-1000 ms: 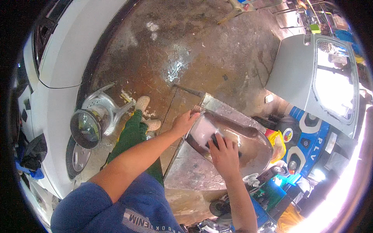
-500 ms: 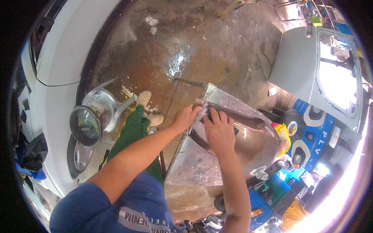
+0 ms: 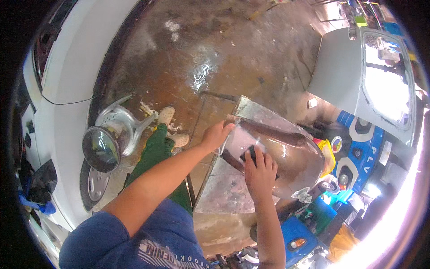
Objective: The person sands a brown car part, likely a fender, that is resting on a metal stand. They use a sanding block to smooth the surface, repeatedly dipping it into a bucket of water and wiping the part with a cloth.
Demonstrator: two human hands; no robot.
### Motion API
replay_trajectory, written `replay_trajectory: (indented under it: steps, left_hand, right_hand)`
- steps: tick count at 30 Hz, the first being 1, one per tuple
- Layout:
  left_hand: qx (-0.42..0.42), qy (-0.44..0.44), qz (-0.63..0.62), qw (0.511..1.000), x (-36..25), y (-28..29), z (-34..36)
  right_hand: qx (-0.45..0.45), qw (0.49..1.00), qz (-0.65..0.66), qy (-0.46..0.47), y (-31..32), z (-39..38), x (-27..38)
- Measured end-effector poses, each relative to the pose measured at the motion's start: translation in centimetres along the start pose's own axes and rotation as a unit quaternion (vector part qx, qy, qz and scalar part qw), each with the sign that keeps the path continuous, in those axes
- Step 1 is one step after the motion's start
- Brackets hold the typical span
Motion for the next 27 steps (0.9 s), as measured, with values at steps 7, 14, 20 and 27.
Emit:
replay_trajectory:
  steps: [7,14,20,27]
  left_hand:
    - [0.077,0.029,-0.051,0.995,0.3,-1.6,-0.8]
    - [0.240,0.103,-0.072,0.963,-0.3,-2.5,-3.9]
    - [0.263,0.259,-0.255,0.894,0.3,-0.2,-5.1]
    - [0.404,0.231,-0.222,0.857,-9.2,-0.5,-8.5]
  right_hand:
    - [-0.050,0.988,0.047,-0.135,2.6,-1.2,-0.1]
    - [-0.181,0.878,0.182,-0.404,9.2,-14.2,1.2]
    - [-0.251,0.766,0.217,-0.551,10.2,-22.7,3.5]
    - [-0.318,0.668,0.179,-0.648,12.6,-24.3,4.3]
Point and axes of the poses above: each hand's wrist, its own z-axis towards the middle knuckle, its own y-axis out of the back of the hand, x = y × z, the point moved 8 cm from there along z, towards the middle knuckle, and after that the axes turned 11 degrees about -x, right-handed, at the moved point
